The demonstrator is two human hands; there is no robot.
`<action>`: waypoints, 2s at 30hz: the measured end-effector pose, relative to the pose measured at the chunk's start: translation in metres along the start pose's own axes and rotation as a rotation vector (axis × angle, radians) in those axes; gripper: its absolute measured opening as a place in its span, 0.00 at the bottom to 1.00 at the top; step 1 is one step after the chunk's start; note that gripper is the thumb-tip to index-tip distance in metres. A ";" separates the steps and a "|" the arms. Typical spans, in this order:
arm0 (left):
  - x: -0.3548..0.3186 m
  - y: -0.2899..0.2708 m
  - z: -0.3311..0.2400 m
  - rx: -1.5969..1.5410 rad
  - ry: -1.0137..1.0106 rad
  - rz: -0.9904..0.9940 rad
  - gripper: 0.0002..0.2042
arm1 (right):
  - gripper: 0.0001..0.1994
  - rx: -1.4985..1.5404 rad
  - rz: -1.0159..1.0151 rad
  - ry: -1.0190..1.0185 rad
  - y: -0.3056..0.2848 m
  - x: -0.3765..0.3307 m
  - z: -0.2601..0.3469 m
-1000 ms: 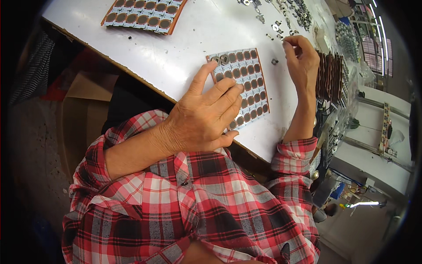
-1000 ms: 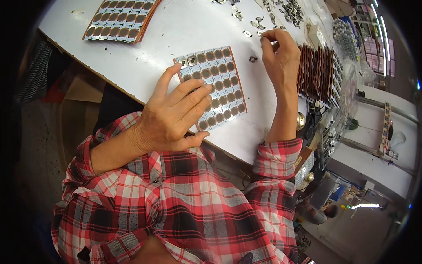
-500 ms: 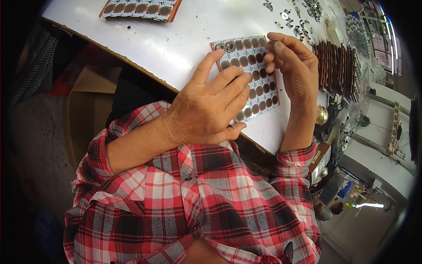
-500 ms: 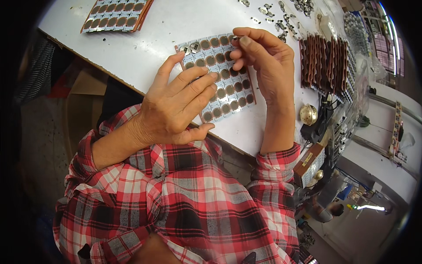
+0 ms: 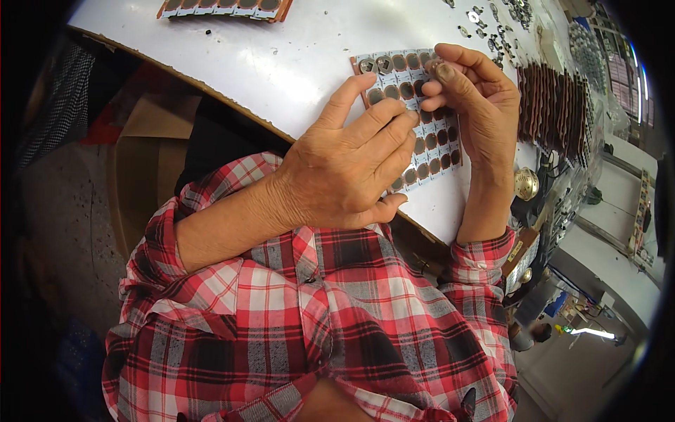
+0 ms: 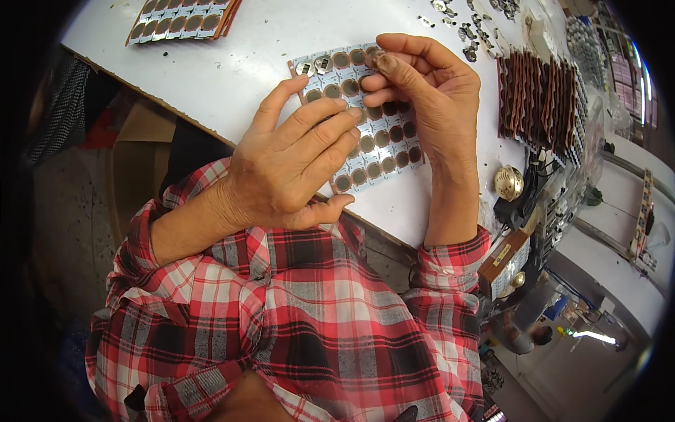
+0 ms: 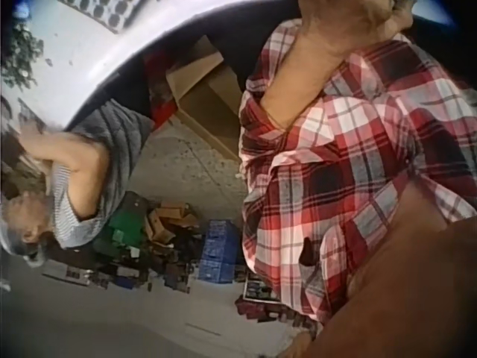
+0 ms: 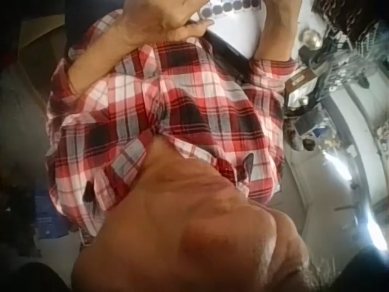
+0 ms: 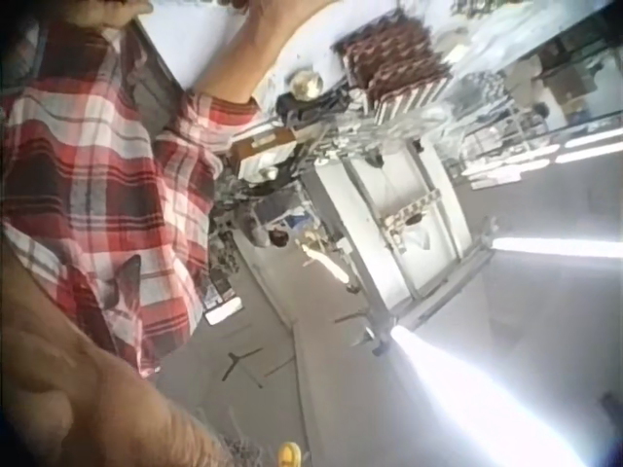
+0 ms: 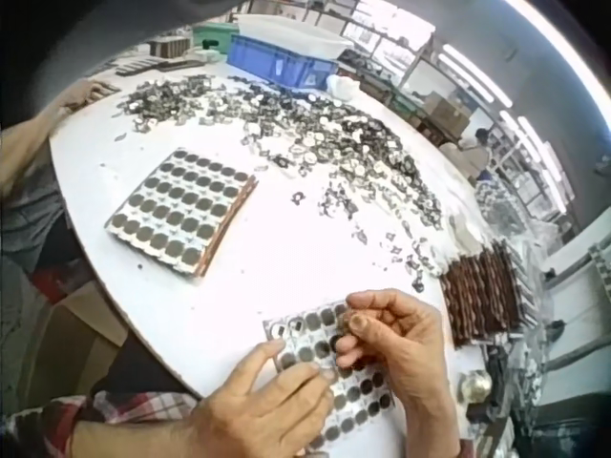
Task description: Manually placing small metallic components into a circular grid tray template on a workbench.
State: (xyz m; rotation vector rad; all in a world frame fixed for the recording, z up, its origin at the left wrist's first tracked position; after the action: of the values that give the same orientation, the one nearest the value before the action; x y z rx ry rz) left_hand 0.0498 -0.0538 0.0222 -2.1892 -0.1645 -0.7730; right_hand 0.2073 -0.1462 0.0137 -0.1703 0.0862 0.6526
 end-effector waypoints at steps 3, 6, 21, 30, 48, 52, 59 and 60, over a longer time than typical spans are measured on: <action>0.000 0.000 0.000 0.001 -0.002 0.017 0.29 | 0.15 -0.046 0.003 -0.028 0.005 0.000 0.002; -0.001 0.002 0.001 -0.002 -0.004 0.020 0.29 | 0.14 -0.084 0.003 -0.046 0.005 -0.002 0.006; -0.004 0.000 -0.002 -0.037 0.047 -0.015 0.29 | 0.09 -0.244 0.100 -0.163 0.010 -0.006 0.019; -0.004 -0.001 -0.003 -0.099 0.053 -0.066 0.24 | 0.15 -0.371 0.042 -0.242 0.036 -0.007 0.024; -0.004 0.003 -0.004 -0.049 0.082 -0.027 0.29 | 0.19 -0.633 0.048 -0.347 0.041 -0.006 0.039; -0.004 0.002 -0.004 -0.059 0.080 -0.017 0.29 | 0.19 -0.631 0.048 -0.342 0.041 -0.007 0.038; -0.003 0.003 -0.004 -0.073 0.079 -0.003 0.28 | 0.20 -0.703 0.100 -0.231 0.036 -0.006 0.037; -0.002 0.003 -0.004 -0.089 0.078 0.009 0.29 | 0.20 -0.702 0.098 -0.232 0.036 -0.007 0.037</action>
State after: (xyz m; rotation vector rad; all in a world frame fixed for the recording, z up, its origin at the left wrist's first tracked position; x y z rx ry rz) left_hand 0.0470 -0.0586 0.0209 -2.2370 -0.0821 -0.8739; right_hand 0.1813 -0.1153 0.0464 -0.7670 -0.3666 0.7768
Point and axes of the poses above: each hand's wrist, its own x-axis towards the middle knuckle, its own y-axis out of the palm, z = x × y, the point moved 8 cm from there along x, towards the middle knuckle, and after that the axes turned 4 degrees about -x, right-handed, at the moved point
